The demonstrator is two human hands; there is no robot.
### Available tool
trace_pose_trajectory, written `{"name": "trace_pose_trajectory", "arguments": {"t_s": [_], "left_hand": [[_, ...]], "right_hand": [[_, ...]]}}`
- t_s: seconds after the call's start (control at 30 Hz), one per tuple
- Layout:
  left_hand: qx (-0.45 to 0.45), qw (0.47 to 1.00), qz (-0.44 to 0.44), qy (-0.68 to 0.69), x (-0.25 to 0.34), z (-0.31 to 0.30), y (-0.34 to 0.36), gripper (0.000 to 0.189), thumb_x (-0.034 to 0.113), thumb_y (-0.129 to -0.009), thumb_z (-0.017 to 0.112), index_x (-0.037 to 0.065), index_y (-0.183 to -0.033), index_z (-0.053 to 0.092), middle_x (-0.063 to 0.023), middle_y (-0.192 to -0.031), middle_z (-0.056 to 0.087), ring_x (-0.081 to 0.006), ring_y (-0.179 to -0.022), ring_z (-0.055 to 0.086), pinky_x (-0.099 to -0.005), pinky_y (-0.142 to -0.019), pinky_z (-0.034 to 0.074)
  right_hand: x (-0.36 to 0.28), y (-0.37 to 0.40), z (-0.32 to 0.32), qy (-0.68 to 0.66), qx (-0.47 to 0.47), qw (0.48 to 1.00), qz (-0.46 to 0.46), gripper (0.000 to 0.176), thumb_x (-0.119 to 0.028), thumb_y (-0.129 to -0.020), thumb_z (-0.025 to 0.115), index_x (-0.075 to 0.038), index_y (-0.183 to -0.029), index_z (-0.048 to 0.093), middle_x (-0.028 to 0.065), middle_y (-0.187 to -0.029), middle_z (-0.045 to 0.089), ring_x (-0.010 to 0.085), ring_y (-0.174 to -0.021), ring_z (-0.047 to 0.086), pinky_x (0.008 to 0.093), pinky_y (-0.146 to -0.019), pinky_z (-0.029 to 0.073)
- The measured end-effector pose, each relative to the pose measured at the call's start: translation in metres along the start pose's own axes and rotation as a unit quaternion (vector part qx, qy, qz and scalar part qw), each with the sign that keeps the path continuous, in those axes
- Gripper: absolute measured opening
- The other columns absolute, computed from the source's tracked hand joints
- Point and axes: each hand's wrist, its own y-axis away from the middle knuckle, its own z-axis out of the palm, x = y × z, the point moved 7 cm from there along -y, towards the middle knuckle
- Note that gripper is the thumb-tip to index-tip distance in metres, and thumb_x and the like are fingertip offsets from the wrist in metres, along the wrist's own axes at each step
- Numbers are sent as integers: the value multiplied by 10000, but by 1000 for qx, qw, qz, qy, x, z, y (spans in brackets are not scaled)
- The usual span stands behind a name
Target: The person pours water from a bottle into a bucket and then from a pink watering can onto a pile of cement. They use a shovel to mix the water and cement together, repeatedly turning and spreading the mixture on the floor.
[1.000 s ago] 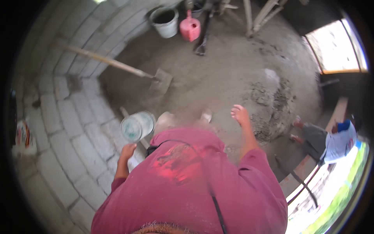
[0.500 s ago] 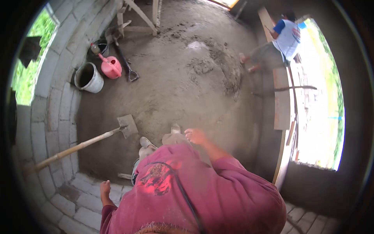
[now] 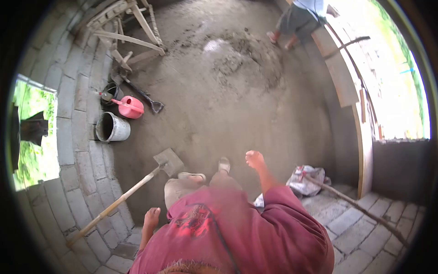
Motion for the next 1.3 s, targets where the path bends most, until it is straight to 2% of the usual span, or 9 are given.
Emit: {"name": "trace_pose_trajectory", "arguments": {"t_s": [0.4, 0.57, 0.87, 0.9, 1.03, 1.07, 1.1, 1.2, 1.3], "left_hand": [[-264, 943, 31, -201, -28, 61, -176, 644, 517, -983, 516, -1, -1363, 565, -280, -1335, 596, -439, -1271, 549, -492, -1093, 425], [-229, 953, -82, -182, -76, 107, -219, 934, 638, -885, 626, 114, -1581, 289, -338, -1586, 226, -513, -1414, 352, -507, -1170, 349], [-99, 971, 68, -208, -148, 127, -267, 640, 577, -911, 610, 105, -1344, 621, -208, -1398, 551, -385, -1351, 469, -489, -1124, 405], [-159, 962, 17, -222, -132, 114, -251, 663, 619, -975, 473, 96, -1358, 610, -233, -1459, 515, -355, -1402, 428, -467, -1175, 334], [-211, 958, -74, -182, -104, 87, -189, 808, 596, -927, 570, 112, -1540, 364, -217, -1601, 265, -508, -1395, 380, -583, -1131, 369], [-209, 955, -56, -200, -78, 69, -163, 715, 602, -975, 483, 86, -1469, 483, -213, -1541, 411, -457, -1392, 422, -568, -1131, 365], [-356, 858, 148, -338, -64, 90, -155, 676, 607, -1010, 388, 68, -1352, 615, -196, -1404, 585, -404, -1341, 506, -538, -1121, 377], [-362, 871, 267, -198, -49, 84, -132, 654, 594, -1010, 391, 68, -1273, 677, -183, -1323, 649, -399, -1273, 566, -504, -1090, 419], [-252, 927, 217, -173, -38, 12, -143, 624, 573, -1000, 436, 64, -1280, 664, -209, -1272, 664, -411, -1236, 585, -488, -1085, 429]], "right_hand": [[32, 51, 161, 117, 18, 992, 41, 668, -428, -873, 686, -49, -1404, 544, 235, -1358, 603, 401, -1280, 560, 454, -1092, 441], [60, 11, 231, 126, 28, 990, 48, 834, -521, -851, 711, -7, -1462, 467, 288, -1502, 436, 410, -1409, 420, 460, -1153, 378], [33, -14, 258, 228, 67, 971, -5, 617, -450, -804, 769, -110, -1303, 644, 198, -1372, 575, 386, -1249, 556, 465, -1061, 457], [39, -10, 259, 249, 73, 966, -2, 627, -461, -811, 761, -103, -1311, 640, 192, -1368, 583, 380, -1258, 556, 466, -1066, 458], [36, 19, 260, 194, 88, 977, 17, 560, -414, -857, 708, -51, -1280, 656, 230, -1298, 642, 387, -1235, 598, 465, -1047, 480], [46, 24, 266, 222, 69, 972, 32, 525, -385, -865, 693, -61, -1276, 655, 230, -1267, 655, 396, -1207, 612, 481, -1014, 497], [49, 29, 271, 249, 41, 967, 10, 528, -435, -868, 674, -89, -1267, 662, 223, -1252, 663, 396, -1178, 627, 492, -979, 514], [33, 37, 285, 376, -86, 922, -29, 545, -525, -865, 609, -99, -1193, 702, 192, -1220, 689, 374, -1151, 647, 467, -979, 517], [-6, 41, 267, 352, -126, 926, -58, 500, -493, -872, 599, -100, -1158, 714, 176, -1197, 697, 370, -1133, 651, 468, -966, 515]]}}
